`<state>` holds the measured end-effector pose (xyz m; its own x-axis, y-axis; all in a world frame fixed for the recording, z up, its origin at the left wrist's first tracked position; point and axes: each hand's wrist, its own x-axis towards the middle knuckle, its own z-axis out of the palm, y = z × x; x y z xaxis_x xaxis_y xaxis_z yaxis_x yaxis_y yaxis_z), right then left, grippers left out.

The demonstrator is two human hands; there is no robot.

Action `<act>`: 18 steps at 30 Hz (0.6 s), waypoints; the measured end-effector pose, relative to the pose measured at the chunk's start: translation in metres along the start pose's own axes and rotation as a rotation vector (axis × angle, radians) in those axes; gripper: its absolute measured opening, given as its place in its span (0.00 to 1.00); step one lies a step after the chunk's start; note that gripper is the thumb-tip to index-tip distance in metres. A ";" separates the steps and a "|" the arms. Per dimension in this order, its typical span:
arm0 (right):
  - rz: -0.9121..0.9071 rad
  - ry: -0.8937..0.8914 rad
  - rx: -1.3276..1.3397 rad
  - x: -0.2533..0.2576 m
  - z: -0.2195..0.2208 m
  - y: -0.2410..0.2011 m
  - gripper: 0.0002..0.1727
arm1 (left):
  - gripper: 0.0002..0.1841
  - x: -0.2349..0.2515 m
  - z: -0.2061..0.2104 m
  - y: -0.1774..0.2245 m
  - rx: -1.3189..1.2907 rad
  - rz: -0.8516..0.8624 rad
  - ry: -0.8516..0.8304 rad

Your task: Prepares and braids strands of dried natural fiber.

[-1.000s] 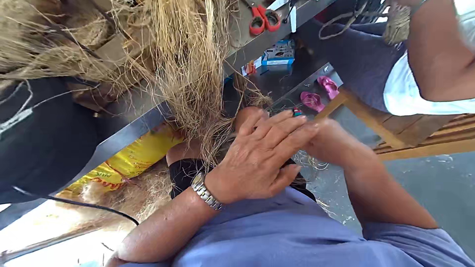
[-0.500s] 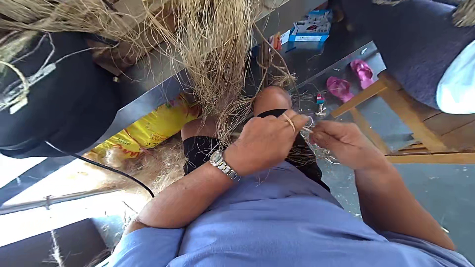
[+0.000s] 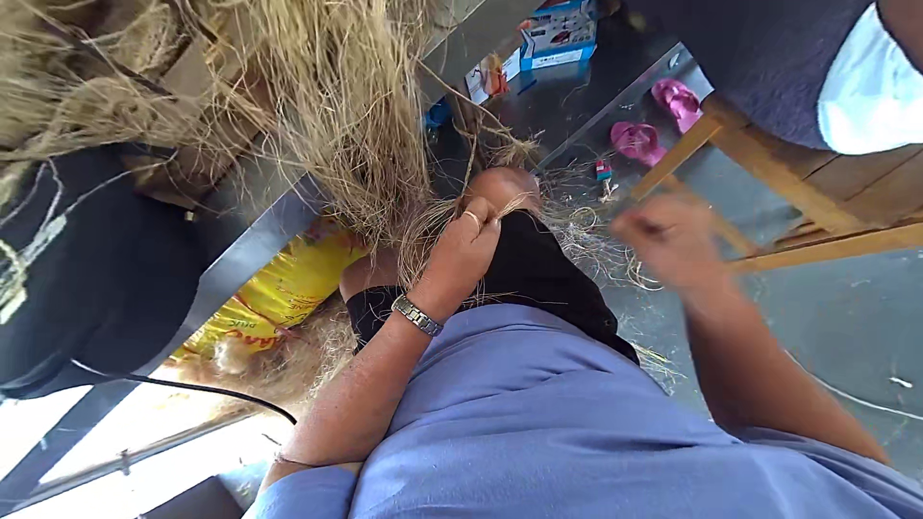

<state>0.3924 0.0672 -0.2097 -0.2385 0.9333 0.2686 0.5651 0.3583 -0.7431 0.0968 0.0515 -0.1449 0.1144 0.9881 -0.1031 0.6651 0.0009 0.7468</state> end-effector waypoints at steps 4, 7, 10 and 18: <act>0.140 -0.248 0.761 0.001 0.068 -0.058 0.17 | 0.11 -0.013 0.012 0.005 -0.209 0.028 -0.106; 0.362 -0.121 1.179 0.014 0.089 -0.071 0.07 | 0.11 -0.021 0.013 0.003 -0.175 0.042 -0.160; 0.368 -0.061 1.266 0.019 0.093 -0.072 0.09 | 0.10 -0.029 0.004 0.004 -0.191 -0.002 -0.218; 0.287 -0.040 1.262 0.014 0.095 -0.071 0.08 | 0.11 -0.029 0.009 0.000 -0.290 0.031 -0.117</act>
<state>0.2741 0.0522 -0.2116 -0.2693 0.9631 0.0019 -0.5258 -0.1453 -0.8381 0.1002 0.0214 -0.1479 0.2268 0.9639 -0.1392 0.4233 0.0312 0.9055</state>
